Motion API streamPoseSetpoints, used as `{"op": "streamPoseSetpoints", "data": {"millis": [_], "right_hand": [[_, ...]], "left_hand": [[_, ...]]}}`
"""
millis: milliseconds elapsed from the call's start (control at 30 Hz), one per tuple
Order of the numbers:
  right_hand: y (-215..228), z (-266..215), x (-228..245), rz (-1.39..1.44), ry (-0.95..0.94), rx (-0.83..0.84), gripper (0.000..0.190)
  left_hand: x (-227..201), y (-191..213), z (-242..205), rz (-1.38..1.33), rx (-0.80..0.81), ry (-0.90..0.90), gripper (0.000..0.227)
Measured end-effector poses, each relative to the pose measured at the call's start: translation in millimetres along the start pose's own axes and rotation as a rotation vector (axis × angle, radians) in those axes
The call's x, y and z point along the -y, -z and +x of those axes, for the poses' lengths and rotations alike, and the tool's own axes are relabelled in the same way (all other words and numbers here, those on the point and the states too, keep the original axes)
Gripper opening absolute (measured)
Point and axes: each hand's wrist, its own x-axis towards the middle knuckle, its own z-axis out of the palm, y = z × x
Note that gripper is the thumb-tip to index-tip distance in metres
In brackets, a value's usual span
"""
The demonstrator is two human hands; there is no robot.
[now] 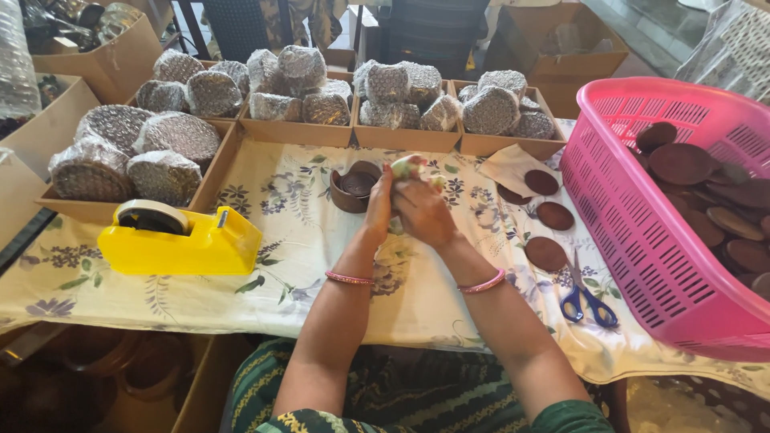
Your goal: The recorder is packaging small brown circular items into boxes, using bubble wrap and tape.
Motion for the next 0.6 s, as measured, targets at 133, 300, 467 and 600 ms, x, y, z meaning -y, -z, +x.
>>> {"op": "streamPoseSetpoints", "data": {"millis": [133, 300, 467, 600], "right_hand": [[-2.2, -4.9, -1.0, -0.050, -0.067, 0.009, 0.028], [4.1, 1.5, 1.8, -0.088, -0.298, -0.055, 0.033], [-15.2, -13.7, -7.3, -0.133, -0.208, 0.115, 0.032], [-9.0, -6.0, 1.3, -0.069, 0.048, 0.147, 0.025]], "left_hand": [[28.5, 14.2, 16.8, -0.011, 0.015, -0.048, 0.058], [31.4, 15.5, 25.0, -0.092, -0.073, -0.105, 0.041], [9.6, 13.7, 15.9, -0.294, -0.179, -0.097, 0.038], [8.5, 12.6, 11.9, -0.313, -0.064, -0.137, 0.047]]}}
